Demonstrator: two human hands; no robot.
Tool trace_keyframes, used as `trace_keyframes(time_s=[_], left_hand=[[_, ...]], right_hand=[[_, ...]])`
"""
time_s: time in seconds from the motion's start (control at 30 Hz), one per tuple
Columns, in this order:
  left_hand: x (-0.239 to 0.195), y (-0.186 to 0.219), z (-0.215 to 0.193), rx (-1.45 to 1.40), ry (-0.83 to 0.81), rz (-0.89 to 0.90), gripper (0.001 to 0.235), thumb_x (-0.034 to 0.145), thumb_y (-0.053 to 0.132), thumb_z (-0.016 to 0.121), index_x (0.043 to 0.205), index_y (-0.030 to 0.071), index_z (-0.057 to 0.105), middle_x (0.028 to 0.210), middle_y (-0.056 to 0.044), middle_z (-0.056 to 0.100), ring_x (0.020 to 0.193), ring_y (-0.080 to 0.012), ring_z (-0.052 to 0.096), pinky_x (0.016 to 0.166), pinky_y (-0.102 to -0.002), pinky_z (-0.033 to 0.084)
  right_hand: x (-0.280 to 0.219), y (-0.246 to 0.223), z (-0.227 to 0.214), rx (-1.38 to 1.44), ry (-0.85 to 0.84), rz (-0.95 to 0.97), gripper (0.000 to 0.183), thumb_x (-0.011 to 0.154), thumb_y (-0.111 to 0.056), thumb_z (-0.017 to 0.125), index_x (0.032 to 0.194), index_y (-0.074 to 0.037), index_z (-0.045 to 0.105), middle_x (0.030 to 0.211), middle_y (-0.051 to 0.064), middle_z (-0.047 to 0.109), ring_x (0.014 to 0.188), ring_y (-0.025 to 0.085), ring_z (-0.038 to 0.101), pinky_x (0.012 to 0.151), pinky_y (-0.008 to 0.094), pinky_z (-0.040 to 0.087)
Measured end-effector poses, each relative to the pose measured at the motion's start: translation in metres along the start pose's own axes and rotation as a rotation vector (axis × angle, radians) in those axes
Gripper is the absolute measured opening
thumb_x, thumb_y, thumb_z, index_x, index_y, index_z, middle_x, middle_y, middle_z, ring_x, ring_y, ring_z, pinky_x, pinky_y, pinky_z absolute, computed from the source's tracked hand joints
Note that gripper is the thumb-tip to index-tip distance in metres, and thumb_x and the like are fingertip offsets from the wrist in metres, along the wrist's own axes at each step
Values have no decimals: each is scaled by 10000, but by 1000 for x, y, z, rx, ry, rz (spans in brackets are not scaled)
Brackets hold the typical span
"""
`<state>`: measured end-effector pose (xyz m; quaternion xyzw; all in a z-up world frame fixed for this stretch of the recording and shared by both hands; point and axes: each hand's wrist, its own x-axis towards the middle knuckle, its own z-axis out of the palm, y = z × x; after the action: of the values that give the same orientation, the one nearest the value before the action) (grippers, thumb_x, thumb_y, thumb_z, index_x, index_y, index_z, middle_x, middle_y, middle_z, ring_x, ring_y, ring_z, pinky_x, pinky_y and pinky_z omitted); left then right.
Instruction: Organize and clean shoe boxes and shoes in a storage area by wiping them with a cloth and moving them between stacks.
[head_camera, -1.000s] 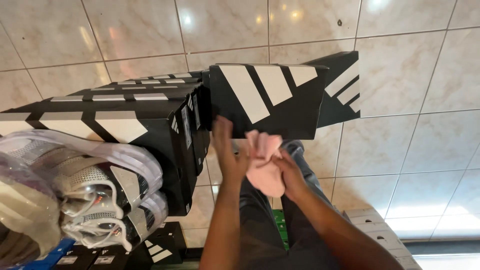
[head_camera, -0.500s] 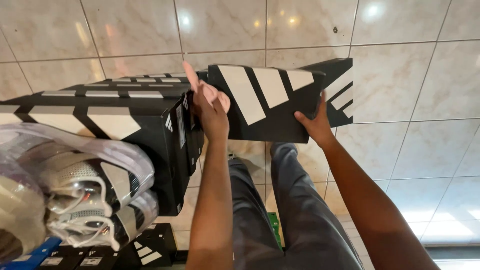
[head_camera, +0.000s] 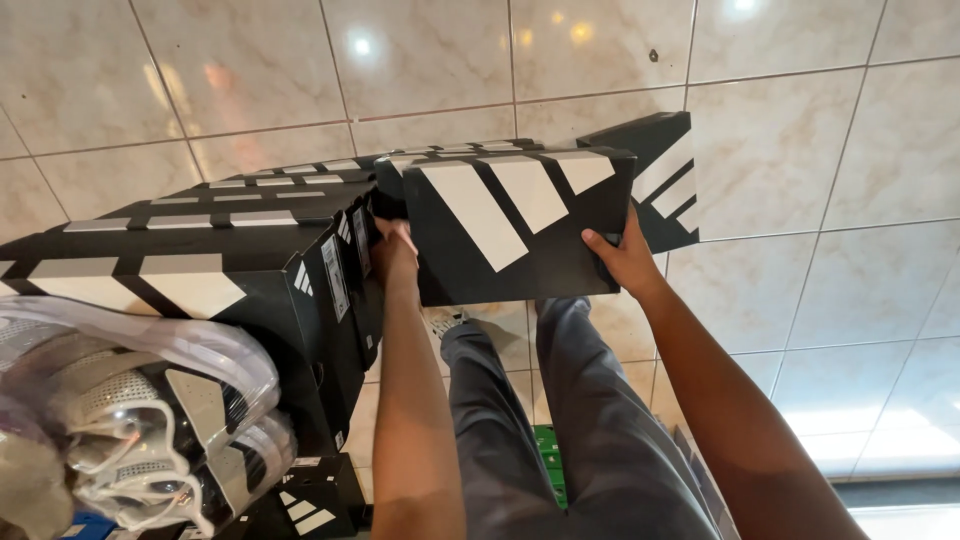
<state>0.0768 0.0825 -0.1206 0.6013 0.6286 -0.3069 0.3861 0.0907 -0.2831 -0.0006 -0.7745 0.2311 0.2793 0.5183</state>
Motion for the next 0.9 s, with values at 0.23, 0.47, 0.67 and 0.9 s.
trace_keyframes(time_s=[0.23,0.47,0.67,0.9], left_hand=[[90,17,61,-560,41,332,286,953,425,523,1119,365,747,875,67,773,675,-168,698,489,-361,537],[168,-167,63,-1639,-199,237,533,1066,377,354,1365,75,675,1337,-36,634,1386,-68,389,1058,-132,392],[-82,-85,-7,-613,151,508,440,1012,217,593,1450,183,576,1455,-93,576,1313,-231,578,1122,-356,449],[-167,-129,-46,-925,252,829,536,964,20,389,1476,-125,449,1490,-367,432,1393,-410,486,1230,-491,346]], right_hand=[[-1,18,0,49,-8,-17,908,964,-288,771,1646,-142,188,1575,277,396,1459,459,376,1158,592,359],[-11,-18,1,176,8,5,894,946,-185,750,1654,-162,204,1591,273,375,1473,461,353,1168,601,331],[-13,12,1,311,145,-322,647,1001,-155,707,1571,-87,408,1544,194,464,1426,308,454,1208,491,359],[-82,14,-61,1158,-186,-380,759,1016,-650,352,1066,-2,743,1684,230,315,1585,308,306,1268,394,332]])
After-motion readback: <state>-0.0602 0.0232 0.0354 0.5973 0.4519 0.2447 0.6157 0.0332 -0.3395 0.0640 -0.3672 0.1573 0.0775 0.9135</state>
